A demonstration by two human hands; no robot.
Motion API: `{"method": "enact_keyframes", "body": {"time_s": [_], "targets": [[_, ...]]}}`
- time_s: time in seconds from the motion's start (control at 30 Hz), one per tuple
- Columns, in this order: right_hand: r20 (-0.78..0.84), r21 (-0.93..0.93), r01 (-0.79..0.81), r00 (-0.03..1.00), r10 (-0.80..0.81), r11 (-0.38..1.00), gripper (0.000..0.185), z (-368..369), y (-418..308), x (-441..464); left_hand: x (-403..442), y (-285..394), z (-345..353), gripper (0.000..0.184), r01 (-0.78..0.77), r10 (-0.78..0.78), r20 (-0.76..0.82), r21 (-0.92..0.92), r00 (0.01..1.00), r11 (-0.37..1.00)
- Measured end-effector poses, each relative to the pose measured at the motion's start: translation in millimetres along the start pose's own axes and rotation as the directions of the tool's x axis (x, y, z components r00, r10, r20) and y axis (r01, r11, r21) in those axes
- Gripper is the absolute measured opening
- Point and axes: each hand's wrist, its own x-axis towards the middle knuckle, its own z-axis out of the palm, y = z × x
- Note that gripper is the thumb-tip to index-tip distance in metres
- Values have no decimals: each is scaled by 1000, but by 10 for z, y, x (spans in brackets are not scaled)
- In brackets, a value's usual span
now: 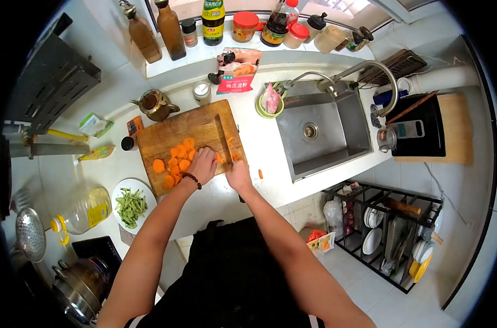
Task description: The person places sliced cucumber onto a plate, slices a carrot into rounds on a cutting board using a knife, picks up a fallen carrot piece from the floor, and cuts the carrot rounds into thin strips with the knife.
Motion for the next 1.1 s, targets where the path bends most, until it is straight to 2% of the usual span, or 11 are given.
{"method": "enact_keyframes", "body": {"time_s": [0.07, 0.1, 0.33, 0.37, 0.43, 0.5, 0.57, 0.67, 0.8, 0.87, 1.1], "targets": [[26, 55, -20, 999, 19, 998, 25, -21, 8, -62, -53, -39, -11, 10, 2, 0, 37, -33, 999, 999], [-1, 17, 26, 1000, -26, 1000, 23, -19, -33, -99, -55, -49, -10, 10, 2, 0, 37, -32, 999, 999], [33, -65, 71, 997, -69, 995, 15, 183, -90, -137, -58, 10, 9, 8, 26, -26, 14, -19, 1000, 999], [34, -64, 70, 997, -68, 995, 15, 201, -95, -128, -60, 17, 31, 7, 33, -33, 12, -8, 999, 999], [79, -99, -28, 996, 36, 995, 15, 268, -71, -59, -57, 26, 56, 8, 40, -40, 9, 9, 999, 999], [66, -68, -5, 998, 10, 998, 16, 241, 3, -6, -31, 40, 36, 8, 41, -41, 2, 34, 999, 999], [50, 2, 25, 998, -25, 1000, 17, 239, 75, 32, -25, 97, 27, 8, 133, -134, 44, 28, 990, 991], [29, -34, 54, 998, -53, 998, 18, 242, 193, 83, -66, 48, 183, 9, 189, -189, 17, -21, 982, 982], [66, -14, 32, 997, -31, 999, 19, -30, 36, -61, -114, 184, 334, 9, 232, -236, -64, -64, 970, 971], [91, -75, 96, 992, -89, 993, 19, -96, 22, -58, -107, 191, 376, 9, 258, -261, -64, -58, 963, 964], [170, -103, 130, 979, -112, 986, 18, 11, 77, -56, -92, 251, 388, 11, 318, -318, -59, -2, 946, 948]]}}
